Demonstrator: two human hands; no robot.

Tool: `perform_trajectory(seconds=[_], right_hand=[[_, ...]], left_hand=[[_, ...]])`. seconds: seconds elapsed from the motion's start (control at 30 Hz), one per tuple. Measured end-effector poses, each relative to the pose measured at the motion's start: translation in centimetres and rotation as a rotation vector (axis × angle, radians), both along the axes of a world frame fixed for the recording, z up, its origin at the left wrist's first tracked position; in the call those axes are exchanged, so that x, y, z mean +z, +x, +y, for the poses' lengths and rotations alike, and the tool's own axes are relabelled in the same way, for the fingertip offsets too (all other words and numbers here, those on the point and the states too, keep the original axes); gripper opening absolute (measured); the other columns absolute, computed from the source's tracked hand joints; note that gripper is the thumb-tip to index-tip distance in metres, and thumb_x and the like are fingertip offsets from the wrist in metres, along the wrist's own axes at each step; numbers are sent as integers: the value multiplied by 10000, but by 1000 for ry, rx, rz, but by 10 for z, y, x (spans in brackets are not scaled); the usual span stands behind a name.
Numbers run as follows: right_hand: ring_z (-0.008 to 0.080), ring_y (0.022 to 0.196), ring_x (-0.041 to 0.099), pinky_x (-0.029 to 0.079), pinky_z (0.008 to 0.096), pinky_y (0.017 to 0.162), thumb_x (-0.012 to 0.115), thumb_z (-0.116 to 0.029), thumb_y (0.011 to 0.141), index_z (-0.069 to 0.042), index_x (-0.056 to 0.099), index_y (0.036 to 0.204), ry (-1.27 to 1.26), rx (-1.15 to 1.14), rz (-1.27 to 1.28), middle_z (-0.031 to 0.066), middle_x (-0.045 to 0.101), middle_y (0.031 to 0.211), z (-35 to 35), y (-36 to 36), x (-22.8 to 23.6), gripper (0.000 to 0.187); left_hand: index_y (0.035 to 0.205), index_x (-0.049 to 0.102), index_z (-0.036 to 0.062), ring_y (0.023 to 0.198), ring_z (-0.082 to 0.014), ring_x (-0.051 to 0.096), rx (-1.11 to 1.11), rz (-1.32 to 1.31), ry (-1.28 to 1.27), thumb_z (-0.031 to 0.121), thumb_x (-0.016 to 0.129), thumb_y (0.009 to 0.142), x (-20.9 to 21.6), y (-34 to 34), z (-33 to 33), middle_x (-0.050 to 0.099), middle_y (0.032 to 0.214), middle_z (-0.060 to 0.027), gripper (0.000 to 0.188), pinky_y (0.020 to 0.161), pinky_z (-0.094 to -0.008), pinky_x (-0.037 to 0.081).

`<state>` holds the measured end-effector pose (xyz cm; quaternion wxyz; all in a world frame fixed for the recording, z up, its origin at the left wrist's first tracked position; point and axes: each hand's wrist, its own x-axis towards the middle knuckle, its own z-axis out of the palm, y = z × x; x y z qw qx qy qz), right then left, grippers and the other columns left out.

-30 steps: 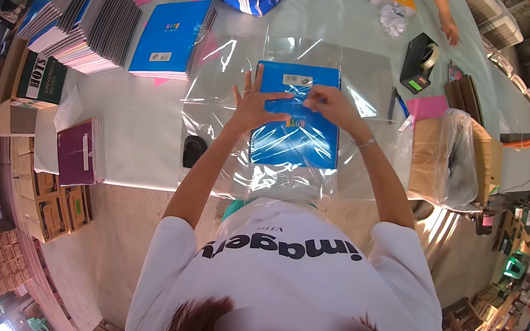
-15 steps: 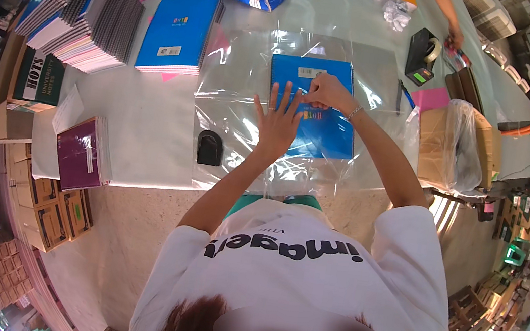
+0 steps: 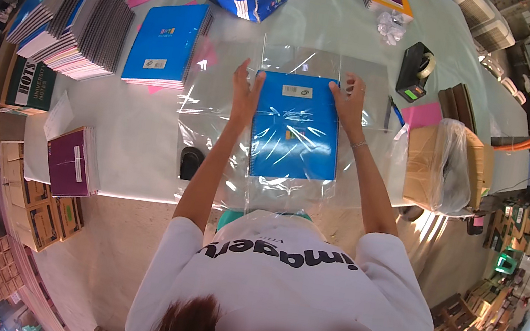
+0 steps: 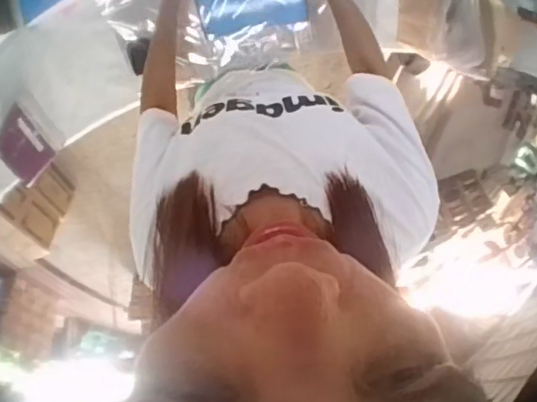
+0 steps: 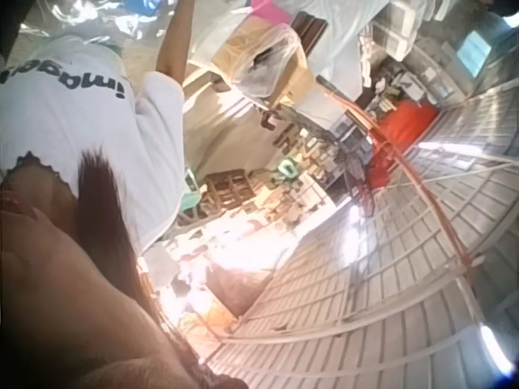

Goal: The person places a stack of notebooks onto a plastic sheet, folds the sheet over the notebooks, and secures it with adhesive tape.

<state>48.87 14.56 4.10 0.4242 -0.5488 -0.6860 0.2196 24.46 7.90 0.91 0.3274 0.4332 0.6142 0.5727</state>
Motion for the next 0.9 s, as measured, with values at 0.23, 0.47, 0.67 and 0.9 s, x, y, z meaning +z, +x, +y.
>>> perform_trajectory(seconds=[0.23, 0.47, 0.67, 0.9], right_hand=[[341, 1286, 339, 352, 401, 1047, 753, -359, 764, -122, 32, 1464, -368, 269, 467, 209, 290, 1385, 18, 1, -30, 1033], [332, 1313, 319, 365, 405, 1038, 746, -273, 781, -127, 12, 1466, -397, 327, 539, 227, 292, 1409, 21, -5, -27, 1014], [297, 1229, 432, 435, 361, 972, 727, -230, 803, -135, 32, 1465, -406, 320, 571, 213, 439, 1307, 21, 0, -33, 965], [207, 929, 603, 498, 312, 833, 744, -267, 783, -84, 256, 1398, -516, 313, 534, 148, 608, 1071, 21, -1, -14, 806]], left_hand=[[1443, 217, 133, 1301, -417, 291, -26, -155, -99, 472, 685, 795, -4, 5, 30, 272, 1369, -212, 868, 1052, -472, 308], [1454, 213, 156, 1295, -354, 328, 12, -144, -38, 431, 718, 772, 1, 7, 33, 343, 1346, -212, 892, 1032, -442, 341], [1437, 264, 126, 1160, -264, 475, -120, -370, -47, 311, 727, 793, 7, 5, 38, 451, 1267, -169, 814, 957, -375, 415], [1306, 462, 36, 1014, -171, 561, -328, -361, -209, 240, 747, 778, 12, -14, 41, 586, 1085, -106, 634, 828, -299, 485]])
